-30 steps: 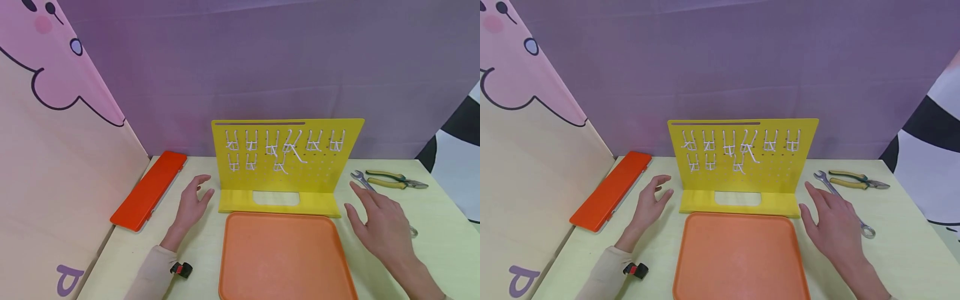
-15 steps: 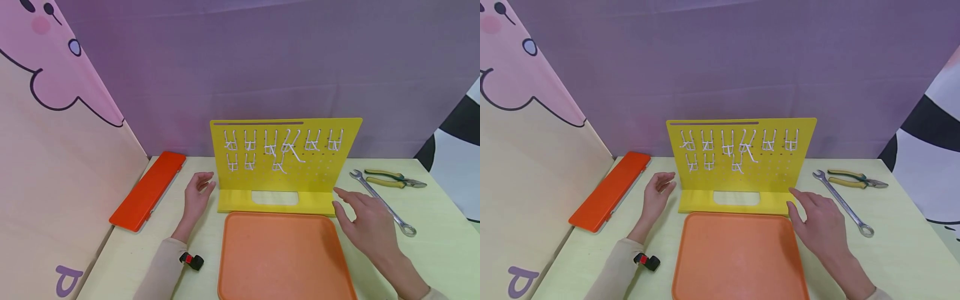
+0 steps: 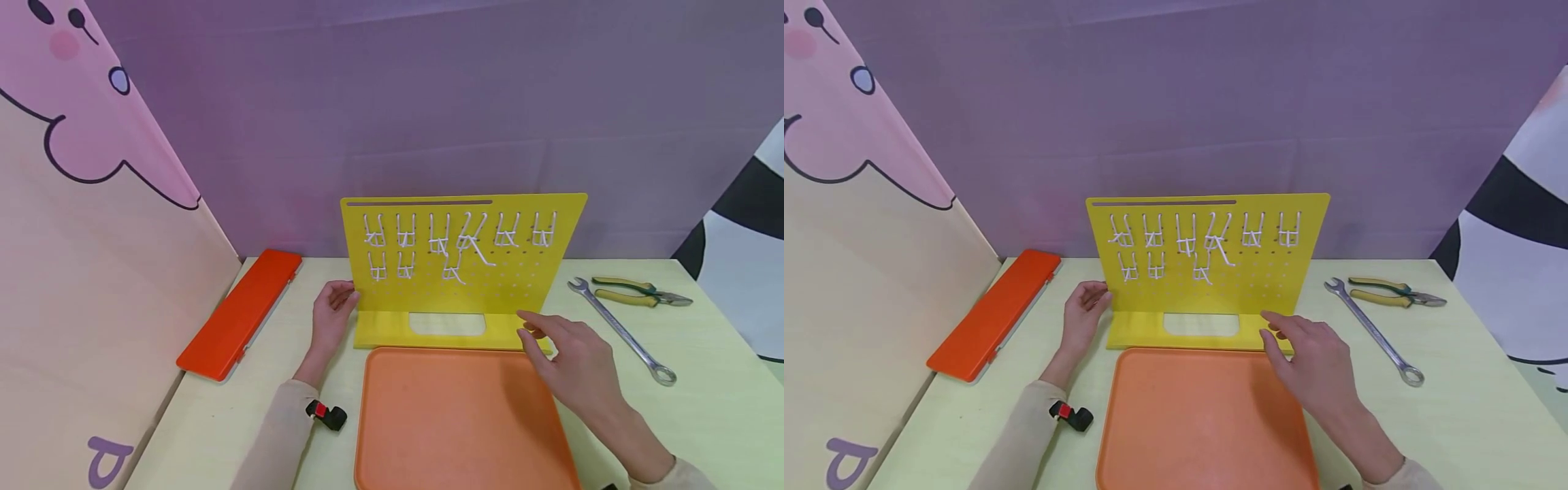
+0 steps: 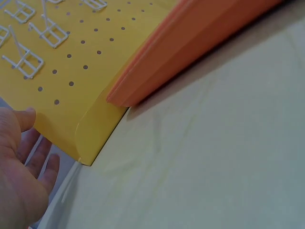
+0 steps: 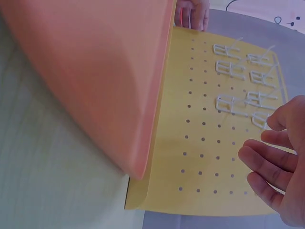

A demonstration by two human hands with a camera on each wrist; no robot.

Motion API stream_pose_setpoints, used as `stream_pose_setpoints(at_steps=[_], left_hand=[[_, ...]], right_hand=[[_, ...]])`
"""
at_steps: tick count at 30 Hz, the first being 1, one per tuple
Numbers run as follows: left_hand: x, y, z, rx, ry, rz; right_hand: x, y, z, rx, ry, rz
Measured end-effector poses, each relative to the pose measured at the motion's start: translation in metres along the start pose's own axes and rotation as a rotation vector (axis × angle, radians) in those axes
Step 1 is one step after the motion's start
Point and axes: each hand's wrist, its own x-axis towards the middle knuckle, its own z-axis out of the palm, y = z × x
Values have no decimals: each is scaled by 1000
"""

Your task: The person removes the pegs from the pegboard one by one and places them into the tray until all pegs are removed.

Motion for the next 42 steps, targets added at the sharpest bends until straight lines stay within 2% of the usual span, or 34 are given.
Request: stream_pose_setpoints(at_steps=[4, 8, 15, 18, 22, 26, 29, 32, 38, 42], left_hand=[[2, -2, 2, -36, 28, -8], [4, -4, 5, -76, 43, 9], [5, -8, 6, -117, 45, 15], [6, -7, 6, -121, 49, -2], [6, -8, 5, -134, 46, -5], [5, -12, 4, -159, 30, 36], [5, -13, 3, -169, 30, 57], [5, -12, 3, -160, 36, 40], [6, -8, 5, -115, 53, -36], [7, -9, 5, -118, 59, -53]], right_hand=[[6, -2, 2, 19, 31, -37], [16, -2, 1, 92, 94, -22], [37, 2, -2, 300, 163, 168], [42, -4, 1, 350, 166, 203], [45, -20, 8, 373, 141, 164], [49, -38, 16, 399, 102, 87], [53, -46, 25, 415, 70, 81], [56, -48, 36, 452, 20, 156], [59, -37, 59, 609, -99, 416], [63, -28, 69, 691, -149, 482]])
